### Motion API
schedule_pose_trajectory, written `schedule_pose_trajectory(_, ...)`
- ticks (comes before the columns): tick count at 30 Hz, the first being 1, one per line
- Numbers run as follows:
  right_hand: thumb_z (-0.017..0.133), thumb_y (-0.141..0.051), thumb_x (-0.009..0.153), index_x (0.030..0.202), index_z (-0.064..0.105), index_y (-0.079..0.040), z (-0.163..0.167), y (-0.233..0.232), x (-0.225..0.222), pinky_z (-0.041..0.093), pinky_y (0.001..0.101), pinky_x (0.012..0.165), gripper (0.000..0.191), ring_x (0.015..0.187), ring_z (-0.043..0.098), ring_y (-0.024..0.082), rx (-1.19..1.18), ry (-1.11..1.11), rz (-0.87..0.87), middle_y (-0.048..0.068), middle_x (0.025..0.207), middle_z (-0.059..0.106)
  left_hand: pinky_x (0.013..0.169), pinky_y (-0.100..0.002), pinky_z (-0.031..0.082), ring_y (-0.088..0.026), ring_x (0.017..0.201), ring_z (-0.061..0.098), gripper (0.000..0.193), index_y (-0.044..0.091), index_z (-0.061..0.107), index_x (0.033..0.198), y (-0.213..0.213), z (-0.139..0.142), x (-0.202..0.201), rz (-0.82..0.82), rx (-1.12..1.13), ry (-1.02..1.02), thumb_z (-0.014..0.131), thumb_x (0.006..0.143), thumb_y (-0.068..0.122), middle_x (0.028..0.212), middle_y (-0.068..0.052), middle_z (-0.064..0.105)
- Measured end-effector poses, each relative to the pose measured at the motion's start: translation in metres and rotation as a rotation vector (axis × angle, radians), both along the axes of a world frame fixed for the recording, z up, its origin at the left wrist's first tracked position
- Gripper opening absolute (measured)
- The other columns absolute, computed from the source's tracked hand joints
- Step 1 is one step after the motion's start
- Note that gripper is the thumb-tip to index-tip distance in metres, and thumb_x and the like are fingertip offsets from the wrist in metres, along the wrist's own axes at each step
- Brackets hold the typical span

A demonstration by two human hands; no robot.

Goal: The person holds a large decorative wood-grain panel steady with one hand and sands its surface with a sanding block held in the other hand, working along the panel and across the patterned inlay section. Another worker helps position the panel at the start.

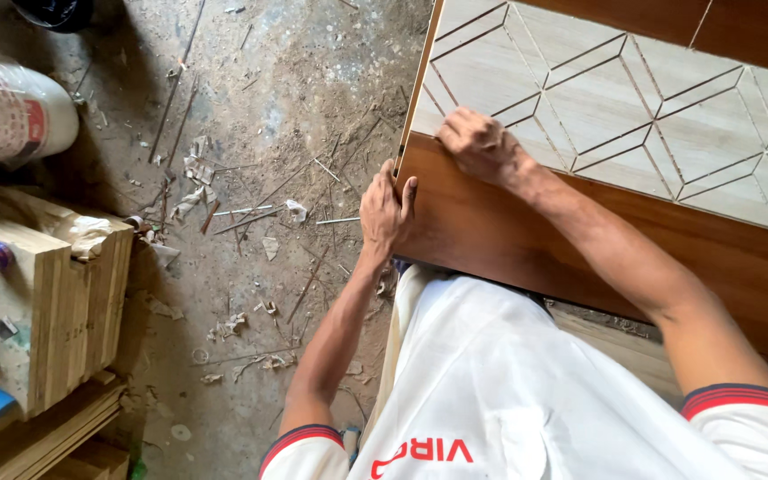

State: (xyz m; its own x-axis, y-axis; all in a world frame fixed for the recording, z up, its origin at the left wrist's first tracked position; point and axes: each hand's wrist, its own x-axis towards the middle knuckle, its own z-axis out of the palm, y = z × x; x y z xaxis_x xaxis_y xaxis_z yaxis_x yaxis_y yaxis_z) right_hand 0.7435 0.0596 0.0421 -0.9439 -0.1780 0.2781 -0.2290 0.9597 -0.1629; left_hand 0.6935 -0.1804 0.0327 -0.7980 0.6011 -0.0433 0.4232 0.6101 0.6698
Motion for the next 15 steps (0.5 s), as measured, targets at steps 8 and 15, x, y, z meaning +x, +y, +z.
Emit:
schedule_pose_trajectory(8,0.073,-0.009,0.095,0.088,0.072,-0.002,0.047,0.058,0.124,0.053,0.0335,0.055,0.009,0.065,0.064,0.021,-0.153,-0.215,-0.2,0.012,0.079,0.069,0.08,-0.048,0.051,-0.038,0.092,0.066,0.06,0.002,0.052,0.139,-0.006,0.0,0.011,0.024,-0.046,0.062,0.051,0.105,0.051,0.103,-0.019,0.066)
schedule_pose_trajectory(15,0.08,-0.019,0.096,0.094,0.072,0.0,0.028,-0.018,0.076,0.053,0.0406,0.064,0.021,0.072,0.067,0.03,-0.683,0.005,-0.615,0.017,0.085,0.07,0.078,-0.048,0.052,-0.037,0.089,0.066,0.058,0.003,0.052,0.138,-0.007,0.004,0.007,0.001,0.013,0.045,0.051,0.105,0.051,0.102,-0.018,0.066)
